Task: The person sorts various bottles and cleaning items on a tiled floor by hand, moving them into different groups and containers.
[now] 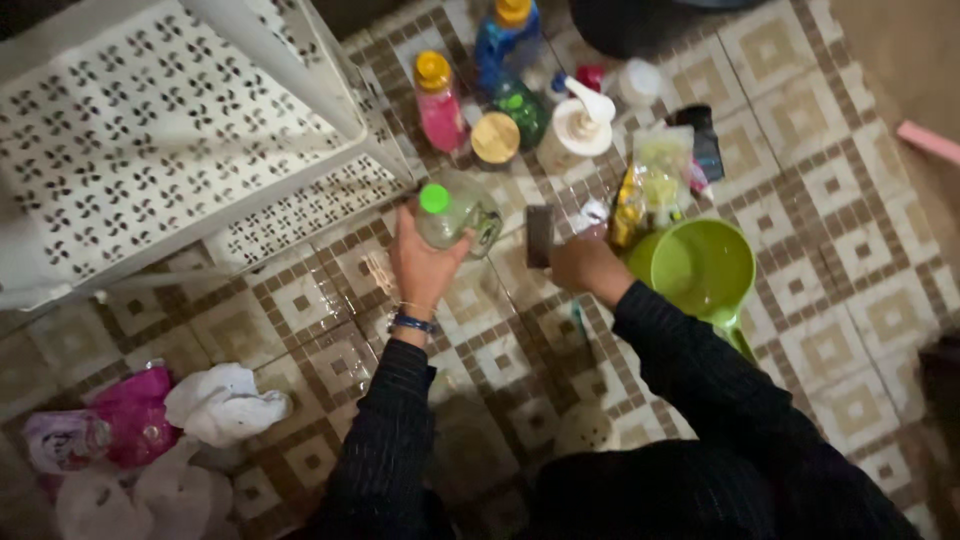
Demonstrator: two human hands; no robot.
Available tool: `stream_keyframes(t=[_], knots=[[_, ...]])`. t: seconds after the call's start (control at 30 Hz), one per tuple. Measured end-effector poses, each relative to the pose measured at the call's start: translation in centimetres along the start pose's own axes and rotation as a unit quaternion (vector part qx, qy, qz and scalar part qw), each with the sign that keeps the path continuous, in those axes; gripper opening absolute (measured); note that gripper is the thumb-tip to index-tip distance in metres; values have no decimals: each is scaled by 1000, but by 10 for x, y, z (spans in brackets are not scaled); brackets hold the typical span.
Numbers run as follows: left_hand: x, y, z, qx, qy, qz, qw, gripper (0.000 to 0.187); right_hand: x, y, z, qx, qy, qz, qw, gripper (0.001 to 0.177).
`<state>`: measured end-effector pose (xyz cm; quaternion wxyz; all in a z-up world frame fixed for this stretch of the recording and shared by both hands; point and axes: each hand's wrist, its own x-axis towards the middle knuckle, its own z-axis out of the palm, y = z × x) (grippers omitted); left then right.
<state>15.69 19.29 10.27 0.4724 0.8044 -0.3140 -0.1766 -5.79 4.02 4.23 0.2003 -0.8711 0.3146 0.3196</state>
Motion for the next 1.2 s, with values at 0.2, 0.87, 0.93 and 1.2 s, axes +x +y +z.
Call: stream_keyframes(t=[0.2,0.87,0.93,1.2], knots=[[-36,6,-11,-24,-21,13,999,80,-46,8,113,92,27,99,990,32],[-103,36,88,-145,-149,114,971,81,-191,113,28,134,201,223,944,36],[-98,42,84,-160,-156,123,967,84,-213,75,18,188,327,101,921,54],[-98,52,72,-101,-191,166,962,81,-195,-25,-29,127,391,-35,911,70]])
